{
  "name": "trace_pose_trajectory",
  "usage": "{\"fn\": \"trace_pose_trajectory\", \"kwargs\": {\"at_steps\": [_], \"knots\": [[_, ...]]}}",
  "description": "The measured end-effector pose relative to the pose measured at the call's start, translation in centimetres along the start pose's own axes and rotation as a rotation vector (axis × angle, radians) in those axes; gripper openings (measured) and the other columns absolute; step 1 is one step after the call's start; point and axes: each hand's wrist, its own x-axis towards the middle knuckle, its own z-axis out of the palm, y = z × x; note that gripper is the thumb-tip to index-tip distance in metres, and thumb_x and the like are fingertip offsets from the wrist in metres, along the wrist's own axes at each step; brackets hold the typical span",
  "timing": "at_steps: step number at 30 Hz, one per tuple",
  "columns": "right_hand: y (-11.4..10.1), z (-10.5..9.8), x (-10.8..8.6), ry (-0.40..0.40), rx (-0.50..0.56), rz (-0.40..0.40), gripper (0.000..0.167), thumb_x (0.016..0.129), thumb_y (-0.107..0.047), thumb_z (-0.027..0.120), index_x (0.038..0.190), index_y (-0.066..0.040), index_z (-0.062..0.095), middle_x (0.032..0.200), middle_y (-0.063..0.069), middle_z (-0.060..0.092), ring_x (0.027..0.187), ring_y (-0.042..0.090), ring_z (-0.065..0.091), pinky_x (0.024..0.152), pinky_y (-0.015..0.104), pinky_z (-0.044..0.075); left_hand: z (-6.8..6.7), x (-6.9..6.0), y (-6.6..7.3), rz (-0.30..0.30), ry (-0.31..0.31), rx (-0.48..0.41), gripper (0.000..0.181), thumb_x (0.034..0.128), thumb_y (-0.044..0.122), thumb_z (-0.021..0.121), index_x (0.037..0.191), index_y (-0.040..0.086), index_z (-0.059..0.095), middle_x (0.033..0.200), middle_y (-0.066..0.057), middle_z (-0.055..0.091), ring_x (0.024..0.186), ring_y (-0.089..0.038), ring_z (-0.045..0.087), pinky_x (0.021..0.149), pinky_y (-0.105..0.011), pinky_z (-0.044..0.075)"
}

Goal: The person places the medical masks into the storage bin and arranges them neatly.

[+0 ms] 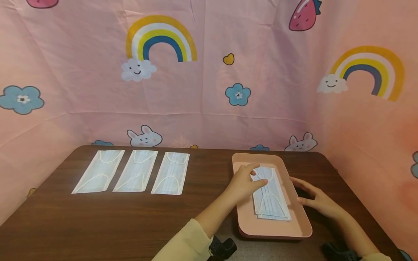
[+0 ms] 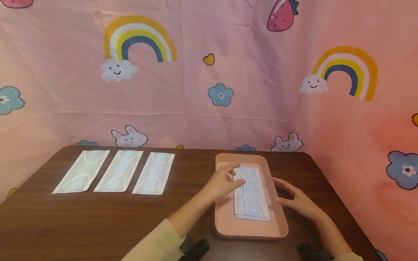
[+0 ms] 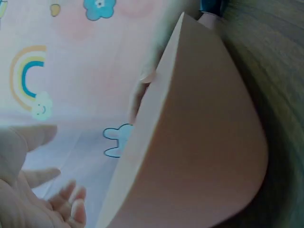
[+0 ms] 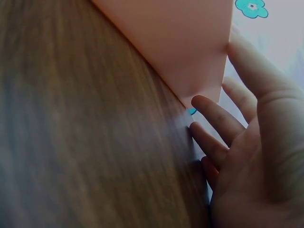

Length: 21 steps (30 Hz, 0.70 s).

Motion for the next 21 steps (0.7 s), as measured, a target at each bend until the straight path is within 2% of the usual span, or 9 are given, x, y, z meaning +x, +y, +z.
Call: {"fn": "trace_pose_trajectory", "kwargs": {"at_steps": [4,7,9,11,14,16,18,21], "knots": [[-0.1,0.0,0.1,0.004,-0.016,0.003,0.062,0.09,-0.002,0.061,0.147,-0.007,0.036,0.142,0.025,0.039,0.122,-0.004,0.039,0.093,0.028,0.041,-1.5,-0.4,0.1,0.047,-0.017,-0.062,0.055,0.0876,0.028,0.07,0.137,0.012,0.053,0.102,-0.004,0.06,0.087,-0.015,0.056,0.067,-0.027,0.048],[-0.2,0.0,0.1,0.013,-0.033,0.016,0.062,0.09,-0.003,0.061,0.147,-0.007,0.036,0.143,0.024,0.039,0.122,-0.007,0.038,0.095,0.044,0.041,-2.5,-0.8,-0.1,0.073,-0.012,-0.096,0.055,0.0879,0.029,0.07,0.138,0.016,0.052,0.103,-0.001,0.059,0.089,-0.013,0.056,0.069,-0.028,0.049],[-0.3,0.0,0.2,0.017,-0.046,0.023,0.062,0.09,-0.004,0.062,0.147,-0.008,0.036,0.143,0.023,0.039,0.121,-0.008,0.037,0.095,0.051,0.04,-3.2,-1.0,-0.2,0.096,0.0,-0.103,0.054,0.088,0.029,0.07,0.138,0.018,0.052,0.103,-0.001,0.06,0.09,-0.013,0.057,0.07,-0.029,0.049],[-0.3,0.0,0.2,0.017,-0.04,0.025,0.062,0.09,-0.004,0.061,0.147,-0.007,0.036,0.144,0.024,0.038,0.121,-0.008,0.037,0.095,0.046,0.041,-3.9,-1.3,-0.3,0.117,0.012,-0.104,0.054,0.088,0.028,0.07,0.138,0.019,0.052,0.104,-0.003,0.06,0.091,-0.014,0.057,0.07,-0.03,0.05],[-0.3,0.0,0.1,0.016,-0.032,0.022,0.062,0.09,-0.003,0.062,0.146,-0.006,0.036,0.143,0.024,0.039,0.121,-0.007,0.038,0.094,0.029,0.041,-5.0,-1.8,-0.4,0.154,0.026,-0.105,0.052,0.0882,0.025,0.07,0.137,0.02,0.053,0.105,-0.003,0.06,0.09,-0.014,0.059,0.071,-0.03,0.05],[-0.2,0.0,0.1,0.015,-0.03,0.019,0.062,0.09,-0.003,0.061,0.146,-0.006,0.036,0.143,0.024,0.039,0.122,-0.006,0.038,0.093,0.028,0.041,-5.6,-2.2,-0.7,0.168,0.029,-0.11,0.052,0.0885,0.023,0.07,0.137,0.02,0.052,0.104,-0.001,0.06,0.088,-0.013,0.059,0.07,-0.03,0.05],[-0.2,0.0,0.1,0.014,-0.025,0.016,0.062,0.09,-0.003,0.061,0.146,-0.006,0.036,0.143,0.024,0.038,0.121,-0.007,0.038,0.096,0.041,0.042,-6.2,-2.5,-1.0,0.177,0.026,-0.123,0.053,0.0886,0.022,0.07,0.138,0.021,0.051,0.103,0.001,0.058,0.087,-0.013,0.059,0.069,-0.031,0.05],[-0.2,0.0,0.0,0.015,-0.019,0.02,0.062,0.09,-0.003,0.061,0.146,-0.006,0.036,0.144,0.026,0.037,0.121,-0.009,0.037,0.094,0.063,0.036,-7.0,-3.0,-1.5,0.182,0.027,-0.132,0.054,0.0886,0.022,0.07,0.139,0.023,0.05,0.102,0.001,0.057,0.087,-0.013,0.059,0.067,-0.031,0.051]]}}
